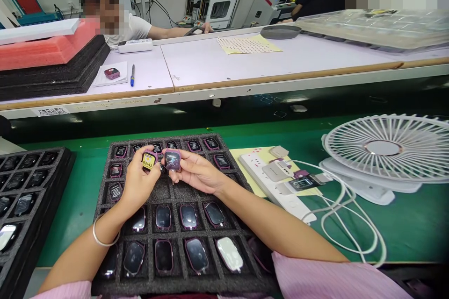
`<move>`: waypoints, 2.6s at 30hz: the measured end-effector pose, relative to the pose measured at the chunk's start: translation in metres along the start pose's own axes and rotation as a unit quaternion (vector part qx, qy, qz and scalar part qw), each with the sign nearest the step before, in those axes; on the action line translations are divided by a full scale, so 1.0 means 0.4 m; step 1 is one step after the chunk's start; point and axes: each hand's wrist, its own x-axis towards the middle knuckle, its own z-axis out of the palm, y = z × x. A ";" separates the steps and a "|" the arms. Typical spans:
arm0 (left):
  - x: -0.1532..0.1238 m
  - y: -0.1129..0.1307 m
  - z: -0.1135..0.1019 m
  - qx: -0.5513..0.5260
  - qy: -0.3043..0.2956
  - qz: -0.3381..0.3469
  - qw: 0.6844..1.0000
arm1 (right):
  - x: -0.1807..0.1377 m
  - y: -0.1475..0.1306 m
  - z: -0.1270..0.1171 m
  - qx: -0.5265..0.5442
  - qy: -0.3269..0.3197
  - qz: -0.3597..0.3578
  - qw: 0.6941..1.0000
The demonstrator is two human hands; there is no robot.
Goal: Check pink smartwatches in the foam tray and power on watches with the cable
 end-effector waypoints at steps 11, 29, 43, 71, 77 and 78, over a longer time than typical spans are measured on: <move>0.001 -0.009 0.004 -0.018 0.001 0.004 1.000 | -0.002 0.001 -0.003 0.001 -0.025 -0.009 1.000; -0.006 -0.003 0.003 0.010 -0.002 0.013 1.000 | -0.004 -0.001 -0.001 -0.005 -0.023 -0.001 1.000; 0.002 -0.007 0.003 -0.014 0.000 0.005 1.000 | -0.003 0.000 0.002 -0.004 -0.011 0.001 1.000; 0.017 0.006 0.003 -0.258 -0.094 -0.113 0.955 | 0.006 0.000 -0.017 -0.192 0.093 -0.100 0.972; 0.016 0.008 0.004 -0.245 -0.094 -0.103 0.959 | 0.006 0.001 -0.015 -0.191 0.093 -0.100 0.972; 0.016 0.008 0.005 -0.243 -0.093 -0.102 0.960 | 0.006 0.000 -0.014 -0.191 0.094 -0.099 0.972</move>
